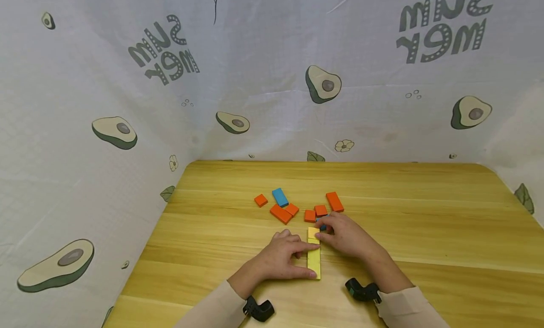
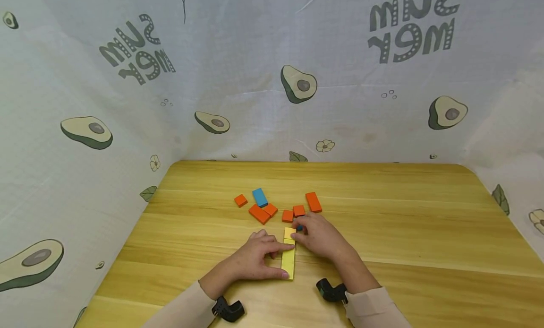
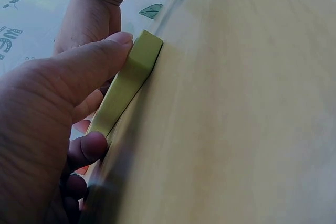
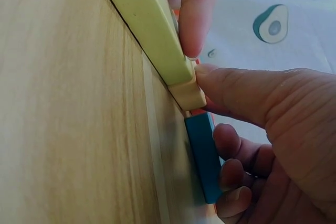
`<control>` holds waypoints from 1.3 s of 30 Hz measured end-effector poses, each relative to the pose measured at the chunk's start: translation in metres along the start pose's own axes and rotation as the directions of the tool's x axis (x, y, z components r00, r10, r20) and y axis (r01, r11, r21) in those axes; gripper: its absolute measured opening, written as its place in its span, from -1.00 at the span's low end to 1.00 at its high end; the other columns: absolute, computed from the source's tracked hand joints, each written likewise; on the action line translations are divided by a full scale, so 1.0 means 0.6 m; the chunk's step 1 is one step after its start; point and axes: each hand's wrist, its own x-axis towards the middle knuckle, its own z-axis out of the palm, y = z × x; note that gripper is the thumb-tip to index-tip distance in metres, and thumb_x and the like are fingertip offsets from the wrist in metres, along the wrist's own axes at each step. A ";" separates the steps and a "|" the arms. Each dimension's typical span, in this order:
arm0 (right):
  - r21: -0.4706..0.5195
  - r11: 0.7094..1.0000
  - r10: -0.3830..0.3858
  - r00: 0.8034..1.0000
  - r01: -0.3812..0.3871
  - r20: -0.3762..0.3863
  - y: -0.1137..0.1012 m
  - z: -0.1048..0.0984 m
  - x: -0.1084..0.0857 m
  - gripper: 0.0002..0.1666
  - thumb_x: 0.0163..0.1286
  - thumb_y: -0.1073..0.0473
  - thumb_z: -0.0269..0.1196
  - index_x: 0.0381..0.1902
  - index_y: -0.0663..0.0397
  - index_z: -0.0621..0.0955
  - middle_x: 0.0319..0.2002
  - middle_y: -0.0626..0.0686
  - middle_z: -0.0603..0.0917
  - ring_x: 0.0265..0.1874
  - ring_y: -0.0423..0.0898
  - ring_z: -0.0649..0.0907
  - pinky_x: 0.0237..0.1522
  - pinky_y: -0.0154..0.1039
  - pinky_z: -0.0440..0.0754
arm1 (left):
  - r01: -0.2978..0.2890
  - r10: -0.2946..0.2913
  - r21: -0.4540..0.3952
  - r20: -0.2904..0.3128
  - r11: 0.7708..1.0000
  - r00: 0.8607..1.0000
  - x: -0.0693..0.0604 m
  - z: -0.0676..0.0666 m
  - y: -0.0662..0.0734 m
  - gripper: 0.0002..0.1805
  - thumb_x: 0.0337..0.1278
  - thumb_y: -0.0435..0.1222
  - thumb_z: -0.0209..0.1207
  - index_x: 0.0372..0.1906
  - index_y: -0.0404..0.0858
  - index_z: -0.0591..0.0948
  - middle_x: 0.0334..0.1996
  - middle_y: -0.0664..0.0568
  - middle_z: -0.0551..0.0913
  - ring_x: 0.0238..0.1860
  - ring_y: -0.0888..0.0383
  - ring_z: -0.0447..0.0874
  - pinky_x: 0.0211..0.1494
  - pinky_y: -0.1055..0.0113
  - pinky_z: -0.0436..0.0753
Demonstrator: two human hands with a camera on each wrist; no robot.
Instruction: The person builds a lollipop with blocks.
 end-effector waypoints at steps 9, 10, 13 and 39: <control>-0.008 1.000 0.005 1.000 -0.005 0.000 -0.006 0.000 -0.002 -0.74 0.43 0.02 0.34 -0.01 -0.03 0.71 -0.26 -0.07 0.56 -0.30 -0.17 0.47 -0.21 -0.18 0.47 | -0.010 0.010 -0.008 -0.006 1.000 1.000 -0.001 0.001 -0.001 -0.33 0.12 0.27 0.33 0.35 0.23 0.58 -0.41 0.37 0.44 -0.29 0.39 0.24 -0.11 0.46 0.23; -0.009 1.000 0.005 1.000 -0.005 -0.001 -0.006 0.000 -0.002 -0.74 0.43 0.02 0.34 -0.01 -0.02 0.71 -0.26 -0.07 0.56 -0.30 -0.17 0.47 -0.21 -0.18 0.47 | -0.010 0.010 -0.008 -0.006 1.000 1.000 -0.001 0.001 -0.001 -0.33 0.12 0.27 0.33 0.35 0.23 0.58 -0.41 0.37 0.44 -0.29 0.39 0.23 -0.11 0.46 0.23; -0.011 1.000 0.009 1.000 -0.009 0.000 -0.006 0.000 -0.002 -0.74 0.43 0.03 0.34 0.00 -0.03 0.71 -0.26 -0.06 0.56 -0.30 -0.17 0.47 -0.21 -0.17 0.47 | -0.010 0.010 -0.010 -0.006 1.000 1.000 -0.001 0.001 -0.001 -0.33 0.12 0.26 0.33 0.35 0.23 0.58 -0.41 0.37 0.44 -0.29 0.39 0.23 -0.11 0.46 0.23; 0.021 0.999 0.037 0.999 -0.037 0.010 -0.004 -0.004 -0.001 -0.73 0.44 0.01 0.33 0.01 -0.05 0.72 -0.30 -0.09 0.56 -0.32 -0.16 0.47 -0.24 -0.20 0.46 | -0.014 0.014 -0.020 -0.019 1.000 1.000 -0.001 0.001 -0.002 -0.33 0.15 0.25 0.32 0.37 0.20 0.57 -0.42 0.36 0.45 -0.30 0.38 0.24 -0.14 0.46 0.22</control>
